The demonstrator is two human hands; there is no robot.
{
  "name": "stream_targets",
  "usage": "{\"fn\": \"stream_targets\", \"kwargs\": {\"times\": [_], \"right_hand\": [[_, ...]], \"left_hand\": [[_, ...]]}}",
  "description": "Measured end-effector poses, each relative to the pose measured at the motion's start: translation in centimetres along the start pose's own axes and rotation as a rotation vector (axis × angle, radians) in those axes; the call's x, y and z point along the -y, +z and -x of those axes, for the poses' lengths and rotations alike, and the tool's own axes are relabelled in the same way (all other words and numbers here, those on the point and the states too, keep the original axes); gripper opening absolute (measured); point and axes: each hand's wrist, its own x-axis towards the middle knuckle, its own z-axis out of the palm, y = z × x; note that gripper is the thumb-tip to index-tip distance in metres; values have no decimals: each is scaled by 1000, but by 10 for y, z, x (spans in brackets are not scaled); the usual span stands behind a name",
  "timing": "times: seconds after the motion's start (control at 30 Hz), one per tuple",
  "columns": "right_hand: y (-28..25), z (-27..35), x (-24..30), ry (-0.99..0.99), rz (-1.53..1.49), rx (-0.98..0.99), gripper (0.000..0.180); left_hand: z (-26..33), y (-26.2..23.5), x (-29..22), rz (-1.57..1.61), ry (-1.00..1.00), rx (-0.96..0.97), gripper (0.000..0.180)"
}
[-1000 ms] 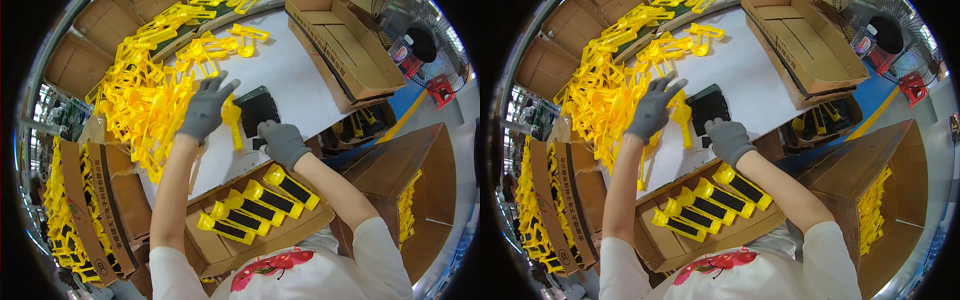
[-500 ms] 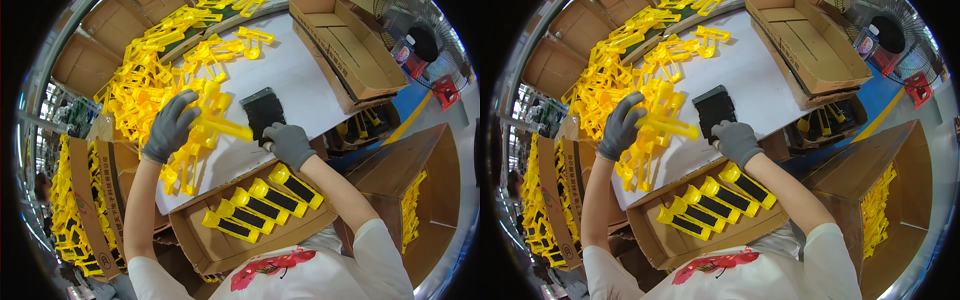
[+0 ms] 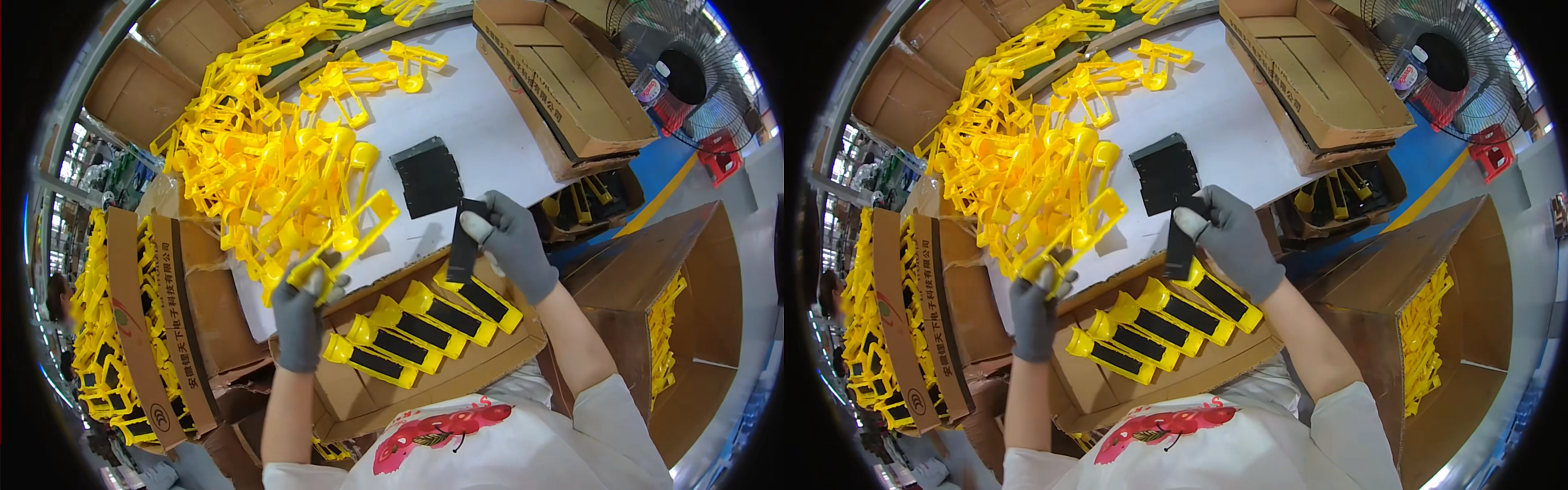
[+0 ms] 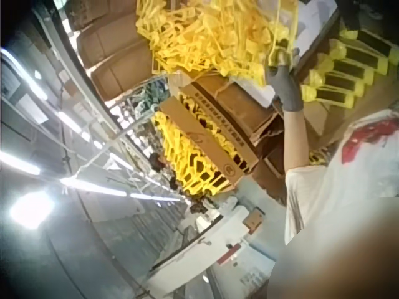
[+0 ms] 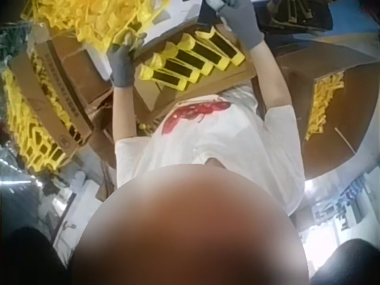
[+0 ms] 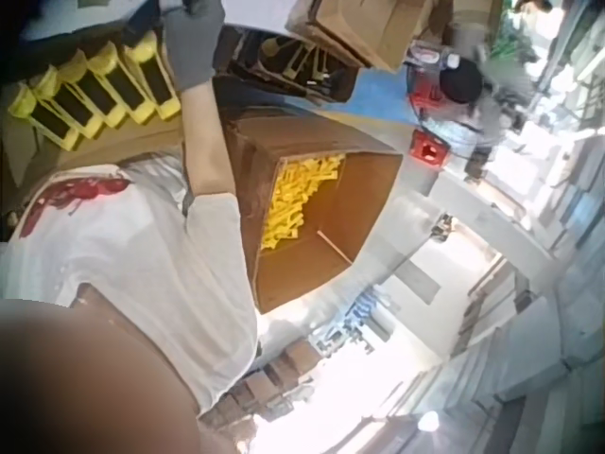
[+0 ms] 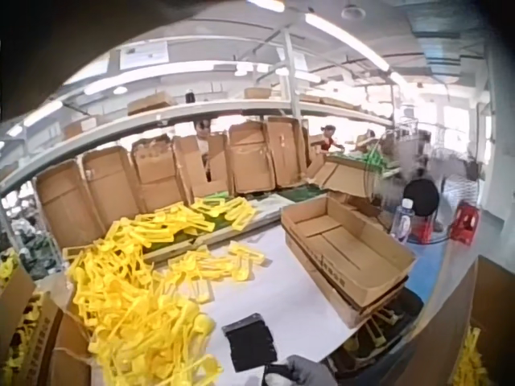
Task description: Assembling solar-powered lights by inserting solar panels into yellow plastic frames.
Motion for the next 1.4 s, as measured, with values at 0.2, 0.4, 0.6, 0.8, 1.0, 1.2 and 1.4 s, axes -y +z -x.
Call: {"fn": "stream_targets", "kwargs": {"times": [0.2,0.4,0.6,0.8,1.0,1.2,1.4], "right_hand": [[15,34,11,222,45,79,16],[30,55,7,220,156,184,19],[34,60,3,201,149,128,20],[37,64,-10,20,432,69,19],[36,56,-17,-192,671,77,22],[33,65,-21,-226,955,101,41],[22,63,-25,-124,684,238,48]], "left_hand": [[43,14,45,63,-130,-13,31],[58,24,50,152,-270,65,35],[61,24,49,199,-307,96,32],[62,30,48,183,-310,101,30],[60,35,42,115,-298,126,29],[63,35,44,-21,-294,95,30],[77,17,45,-58,-296,146,28]]}}
